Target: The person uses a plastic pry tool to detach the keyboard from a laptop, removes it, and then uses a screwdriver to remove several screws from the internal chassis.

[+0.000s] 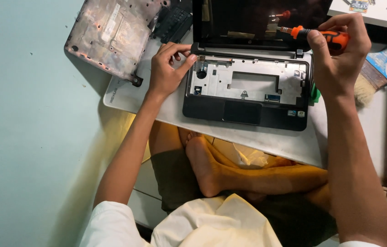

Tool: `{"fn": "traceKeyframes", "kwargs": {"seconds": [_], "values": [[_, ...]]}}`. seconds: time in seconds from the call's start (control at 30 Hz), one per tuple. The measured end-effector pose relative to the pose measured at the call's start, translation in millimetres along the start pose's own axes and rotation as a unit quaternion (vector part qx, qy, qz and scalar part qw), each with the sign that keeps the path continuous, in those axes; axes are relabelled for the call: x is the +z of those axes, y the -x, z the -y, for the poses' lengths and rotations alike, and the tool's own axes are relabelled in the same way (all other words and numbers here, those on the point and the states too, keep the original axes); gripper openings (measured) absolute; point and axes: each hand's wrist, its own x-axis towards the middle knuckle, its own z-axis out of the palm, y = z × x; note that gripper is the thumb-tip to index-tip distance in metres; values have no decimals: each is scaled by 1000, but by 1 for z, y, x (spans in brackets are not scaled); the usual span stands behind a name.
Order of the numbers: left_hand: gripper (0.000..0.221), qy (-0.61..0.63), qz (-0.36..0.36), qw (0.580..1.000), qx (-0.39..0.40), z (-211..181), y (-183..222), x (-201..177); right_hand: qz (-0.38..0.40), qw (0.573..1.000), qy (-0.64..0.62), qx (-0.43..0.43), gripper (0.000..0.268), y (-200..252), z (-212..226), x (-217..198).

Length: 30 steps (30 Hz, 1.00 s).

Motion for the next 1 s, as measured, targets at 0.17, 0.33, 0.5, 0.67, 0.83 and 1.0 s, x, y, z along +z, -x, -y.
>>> {"fn": "traceKeyframes", "kwargs": {"seconds": [0.17, 0.33, 0.5, 0.67, 0.83, 1.0], "values": [[20, -28, 22, 999, -7, -5, 2, 1, -24, 1000, -5, 2, 22, -4, -1, -1], [37, -177, -2, 981, 81, -38, -8, 24, -73, 997, -4, 24, 18, -9, -6, -14], [36, -179, 157, 957, 169, -69, -24, 111, -107, 991, -36, 75, 15, -8, -12, -23], [22, -162, 115, 952, 231, -80, -44, 171, -123, 989, -33, 70, 15, -10, -16, -25], [19, -142, 142, 959, 202, -68, -58, 191, -121, 991, 21, 47, 17, -10, -23, -31], [19, -106, 130, 963, 212, -78, -55, 184, -15, 993, 0, 120, 33, -4, -25, -64]]}}
